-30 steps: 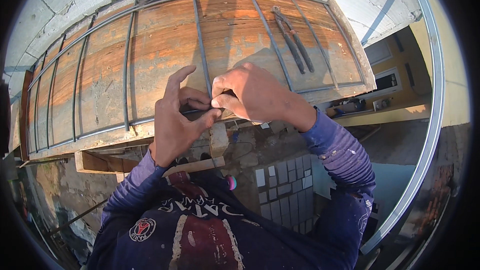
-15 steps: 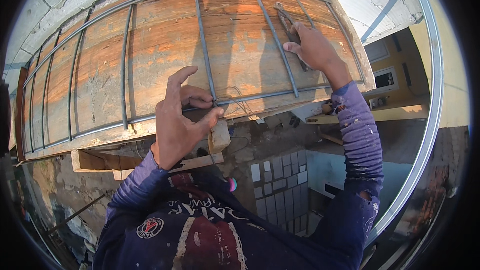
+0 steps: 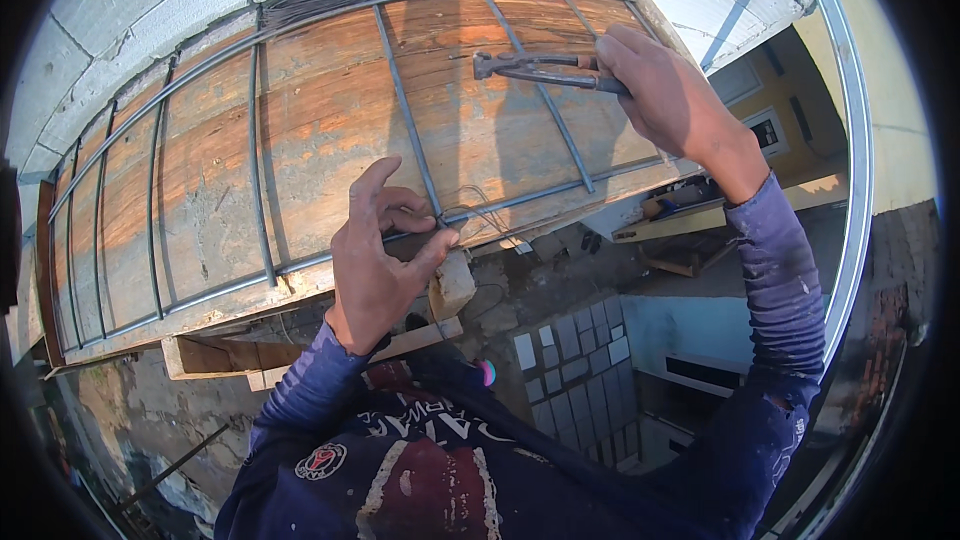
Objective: The recorder uses wire to tie together rebar rods on a wooden form to create a reinforced mesh.
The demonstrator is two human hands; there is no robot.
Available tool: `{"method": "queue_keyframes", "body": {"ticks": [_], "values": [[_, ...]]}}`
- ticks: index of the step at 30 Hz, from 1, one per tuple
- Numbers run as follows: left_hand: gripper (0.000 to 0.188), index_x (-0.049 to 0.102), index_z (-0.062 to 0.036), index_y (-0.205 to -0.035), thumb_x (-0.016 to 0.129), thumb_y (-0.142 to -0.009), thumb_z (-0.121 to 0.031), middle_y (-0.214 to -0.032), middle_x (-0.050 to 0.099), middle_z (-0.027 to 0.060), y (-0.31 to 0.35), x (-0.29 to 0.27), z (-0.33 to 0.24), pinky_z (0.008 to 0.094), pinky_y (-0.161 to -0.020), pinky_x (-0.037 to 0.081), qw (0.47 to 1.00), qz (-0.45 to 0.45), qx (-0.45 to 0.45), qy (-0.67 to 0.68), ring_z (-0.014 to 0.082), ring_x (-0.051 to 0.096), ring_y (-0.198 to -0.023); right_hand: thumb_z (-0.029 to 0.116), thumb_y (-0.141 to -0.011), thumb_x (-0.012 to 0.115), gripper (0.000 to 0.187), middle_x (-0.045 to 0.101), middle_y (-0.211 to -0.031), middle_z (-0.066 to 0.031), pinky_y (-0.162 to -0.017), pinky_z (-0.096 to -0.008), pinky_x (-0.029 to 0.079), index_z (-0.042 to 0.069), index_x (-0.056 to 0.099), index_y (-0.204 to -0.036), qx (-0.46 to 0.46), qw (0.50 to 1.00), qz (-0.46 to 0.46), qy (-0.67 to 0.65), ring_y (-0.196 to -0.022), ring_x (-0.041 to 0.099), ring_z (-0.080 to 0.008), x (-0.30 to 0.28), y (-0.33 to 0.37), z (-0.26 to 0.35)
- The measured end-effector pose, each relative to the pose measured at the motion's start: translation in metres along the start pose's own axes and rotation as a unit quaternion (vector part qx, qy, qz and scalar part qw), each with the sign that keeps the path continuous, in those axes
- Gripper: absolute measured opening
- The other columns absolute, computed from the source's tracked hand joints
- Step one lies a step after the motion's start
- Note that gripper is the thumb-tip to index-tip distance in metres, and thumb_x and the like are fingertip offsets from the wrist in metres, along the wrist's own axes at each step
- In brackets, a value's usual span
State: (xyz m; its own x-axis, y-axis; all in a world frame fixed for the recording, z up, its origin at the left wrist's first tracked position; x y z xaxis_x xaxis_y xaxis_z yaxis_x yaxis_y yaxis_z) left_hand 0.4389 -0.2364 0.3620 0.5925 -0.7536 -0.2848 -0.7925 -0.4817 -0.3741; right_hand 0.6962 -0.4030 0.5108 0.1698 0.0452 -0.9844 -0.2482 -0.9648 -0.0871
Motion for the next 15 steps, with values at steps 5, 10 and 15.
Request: {"method": "queue_keyframes", "body": {"ticks": [5, 10, 15], "values": [[0.088, 0.039, -0.0028, -0.149, 0.090, -0.077, -0.005, -0.102, 0.070, 0.0125, -0.003, -0.004, 0.001, 0.0314, -0.079, 0.061, 1.000, 0.006, -0.004, 0.006, 0.0218, 0.077, -0.088, 0.016, -0.093, 0.060, 0.012, 0.065, -0.117, -0.0072, -0.116, -0.0549, 0.038, 0.010, 0.062, -0.102, -0.125, 0.967, -0.030, 0.221, -0.120, 0.061, -0.0246, -0.026, 0.001, 0.086], [0.088, 0.039, -0.0033, -0.148, 0.091, -0.077, -0.006, -0.102, 0.070, 0.0129, -0.002, -0.002, 0.002, 0.0313, -0.076, 0.062, 1.000, 0.012, -0.003, 0.011, 0.0223, 0.077, -0.088, 0.017, -0.093, 0.059, 0.014, 0.066, -0.127, -0.0001, -0.131, -0.0639, 0.020, 0.012, 0.070, -0.100, -0.149, 0.956, -0.074, 0.241, -0.131, 0.058, -0.0181, -0.015, -0.009, 0.102], [0.088, 0.039, -0.0040, -0.149, 0.091, -0.077, -0.005, -0.099, 0.070, 0.0125, 0.000, 0.000, 0.005, 0.0317, -0.076, 0.062, 1.000, 0.010, 0.008, 0.006, 0.0226, 0.077, -0.088, 0.026, -0.098, 0.061, 0.011, 0.065, -0.125, 0.0056, -0.132, -0.0629, 0.020, 0.020, 0.070, -0.100, -0.191, 0.929, -0.050, 0.313, -0.128, 0.059, -0.0150, -0.020, -0.024, 0.109]]}}
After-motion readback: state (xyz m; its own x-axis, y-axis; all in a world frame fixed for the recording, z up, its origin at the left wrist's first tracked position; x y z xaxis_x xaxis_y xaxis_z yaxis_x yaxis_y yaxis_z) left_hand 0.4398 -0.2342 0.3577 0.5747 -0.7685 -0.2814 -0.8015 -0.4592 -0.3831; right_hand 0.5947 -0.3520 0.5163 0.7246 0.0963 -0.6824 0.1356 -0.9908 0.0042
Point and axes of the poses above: each hand's wrist, its own y-axis away from the middle knuckle, its own x-axis out of the palm, z = x × y, the point moved 2 cm from there along -y, towards the middle knuckle
